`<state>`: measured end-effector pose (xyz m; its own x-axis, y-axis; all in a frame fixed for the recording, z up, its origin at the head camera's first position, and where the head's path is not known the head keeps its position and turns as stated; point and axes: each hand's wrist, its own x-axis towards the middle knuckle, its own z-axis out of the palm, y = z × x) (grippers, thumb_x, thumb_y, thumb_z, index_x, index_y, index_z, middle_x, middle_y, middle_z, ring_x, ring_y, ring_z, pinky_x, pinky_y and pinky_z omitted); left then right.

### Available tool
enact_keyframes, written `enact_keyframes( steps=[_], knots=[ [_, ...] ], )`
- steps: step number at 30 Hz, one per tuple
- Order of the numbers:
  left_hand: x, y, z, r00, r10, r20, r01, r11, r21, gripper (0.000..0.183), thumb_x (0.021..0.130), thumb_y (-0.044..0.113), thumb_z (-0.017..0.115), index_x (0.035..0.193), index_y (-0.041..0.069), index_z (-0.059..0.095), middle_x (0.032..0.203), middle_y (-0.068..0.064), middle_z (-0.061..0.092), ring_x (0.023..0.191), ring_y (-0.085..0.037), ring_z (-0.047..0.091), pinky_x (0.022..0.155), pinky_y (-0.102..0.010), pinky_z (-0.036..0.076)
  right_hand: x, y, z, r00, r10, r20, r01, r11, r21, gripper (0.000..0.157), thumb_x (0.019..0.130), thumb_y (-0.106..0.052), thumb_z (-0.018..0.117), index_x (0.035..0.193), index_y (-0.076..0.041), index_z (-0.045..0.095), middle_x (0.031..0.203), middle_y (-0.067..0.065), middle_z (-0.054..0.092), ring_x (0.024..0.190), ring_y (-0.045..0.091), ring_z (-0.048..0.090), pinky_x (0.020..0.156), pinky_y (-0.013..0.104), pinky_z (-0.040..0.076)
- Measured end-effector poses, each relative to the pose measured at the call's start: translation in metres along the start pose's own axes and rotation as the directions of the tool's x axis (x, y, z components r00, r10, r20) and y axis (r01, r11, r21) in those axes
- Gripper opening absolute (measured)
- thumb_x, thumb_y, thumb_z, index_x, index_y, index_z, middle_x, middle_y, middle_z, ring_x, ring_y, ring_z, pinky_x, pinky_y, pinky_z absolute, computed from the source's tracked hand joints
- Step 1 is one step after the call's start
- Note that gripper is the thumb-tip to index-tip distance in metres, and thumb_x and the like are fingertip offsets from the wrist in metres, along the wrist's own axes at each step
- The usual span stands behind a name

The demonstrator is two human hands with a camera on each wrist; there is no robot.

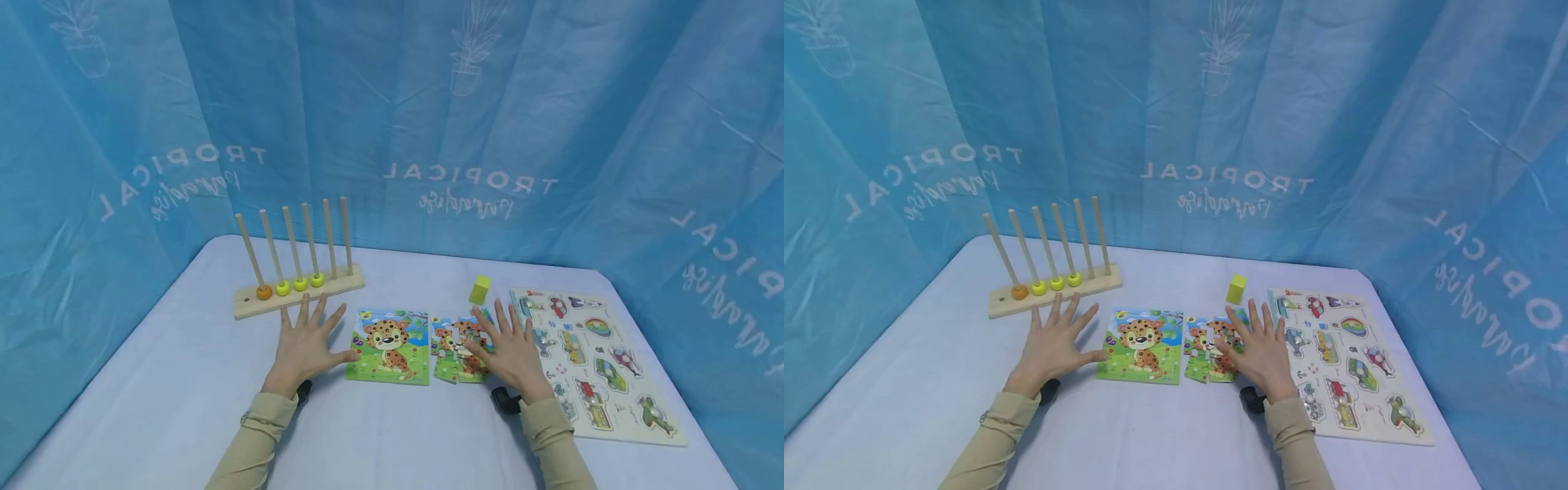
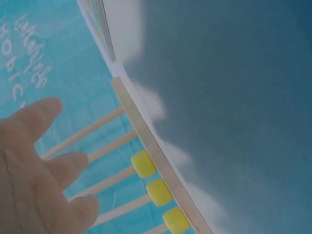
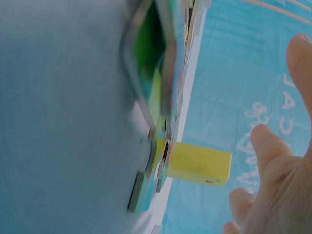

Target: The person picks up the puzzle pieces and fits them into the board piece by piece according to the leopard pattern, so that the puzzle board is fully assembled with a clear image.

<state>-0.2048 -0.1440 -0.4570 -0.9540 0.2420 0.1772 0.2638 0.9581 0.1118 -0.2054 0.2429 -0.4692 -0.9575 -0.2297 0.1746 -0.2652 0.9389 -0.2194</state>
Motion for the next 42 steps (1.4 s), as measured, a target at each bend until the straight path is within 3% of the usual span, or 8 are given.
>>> enact_keyframes(
  steps=[8,14,17,21,25,31,38,42],
  knots=[
    [0.003,0.006,0.001,0.999,-0.016,0.047,0.016,1.000,0.001,0.096,0.074,0.076,0.060,0.151,0.025,0.035,0.159,-0.016,0.026,0.148,-0.046,0.016,0.113,-0.075,0.008,0.003,0.004,0.004,1.000,0.004,0.001,-0.004,0.999,0.032,0.075,0.092,-0.061,0.051,0.154,-0.026,0.027,0.162,0.021,0.015,0.147,0.048,0.010,0.119,0.066,0.001],
    [-0.001,0.011,0.004,0.987,-0.005,0.162,0.020,0.996,-0.091,0.085,0.079,0.061,0.068,0.147,0.016,0.043,0.147,-0.018,0.048,0.134,-0.045,0.043,0.109,-0.073,0.026,0.021,-0.017,0.006,0.999,-0.033,-0.010,0.034,0.997,0.064,0.063,0.089,-0.042,0.067,0.142,-0.013,0.050,0.145,0.024,0.046,0.126,0.049,0.046,0.101,0.062,0.042],
    [-0.001,0.011,0.006,0.980,0.014,0.200,0.013,0.991,-0.136,0.081,0.078,0.054,0.073,0.143,0.012,0.049,0.146,-0.018,0.048,0.134,-0.044,0.043,0.108,-0.068,0.033,0.038,-0.033,0.006,0.998,-0.047,0.050,0.041,0.991,0.131,0.057,0.088,-0.030,0.071,0.138,-0.010,0.054,0.137,0.022,0.053,0.120,0.047,0.052,0.092,0.058,0.050],
    [0.000,0.009,0.009,0.964,0.060,0.257,0.005,0.970,-0.242,0.083,0.079,0.048,0.075,0.145,0.009,0.045,0.155,-0.015,0.036,0.144,-0.041,0.029,0.115,-0.065,0.025,0.055,-0.048,0.010,0.983,-0.025,0.184,-0.016,0.976,0.215,0.064,0.087,-0.022,0.073,0.144,-0.011,0.046,0.137,0.019,0.054,0.120,0.041,0.055,0.088,0.052,0.052],
    [0.001,0.008,0.011,0.940,0.113,0.322,0.002,0.942,-0.336,0.086,0.081,0.044,0.074,0.149,0.006,0.037,0.160,-0.014,0.027,0.148,-0.039,0.019,0.119,-0.064,0.015,0.063,-0.053,0.013,0.964,0.011,0.265,-0.079,0.966,0.245,0.068,0.084,-0.017,0.075,0.145,-0.010,0.045,0.128,0.017,0.058,0.104,0.032,0.061,0.074,0.041,0.052],
    [0.000,0.009,0.011,0.925,0.132,0.358,0.007,0.932,-0.362,0.090,0.082,0.043,0.074,0.151,0.004,0.031,0.160,-0.015,0.024,0.149,-0.039,0.016,0.121,-0.062,0.011,0.068,-0.053,0.011,0.945,0.040,0.325,-0.146,0.939,0.310,0.051,0.084,-0.013,0.075,0.130,-0.003,0.055,0.123,0.023,0.049,0.080,0.025,0.054,0.065,0.035,0.047],
    [-0.003,0.009,0.006,0.914,0.147,0.378,0.019,0.916,-0.401,0.095,0.080,0.040,0.076,0.152,0.000,0.026,0.161,-0.018,0.019,0.150,-0.039,0.012,0.122,-0.058,0.010,0.069,-0.053,0.010,0.955,0.042,0.292,-0.167,0.894,0.417,0.032,0.090,-0.010,0.067,0.117,-0.006,0.050,0.085,0.015,0.058,0.054,0.017,0.040,0.050,0.027,0.035],
    [-0.005,0.010,0.007,0.912,0.149,0.382,0.027,0.908,-0.417,0.096,0.080,0.038,0.076,0.151,-0.001,0.026,0.160,-0.019,0.019,0.150,-0.039,0.012,0.122,-0.057,0.009,0.069,-0.055,0.010,0.974,0.072,0.215,-0.179,0.825,0.536,0.021,0.097,-0.012,0.057,0.118,-0.008,0.056,0.083,0.011,0.065,0.043,0.012,0.032,0.041,0.025,0.033]
  ],
)
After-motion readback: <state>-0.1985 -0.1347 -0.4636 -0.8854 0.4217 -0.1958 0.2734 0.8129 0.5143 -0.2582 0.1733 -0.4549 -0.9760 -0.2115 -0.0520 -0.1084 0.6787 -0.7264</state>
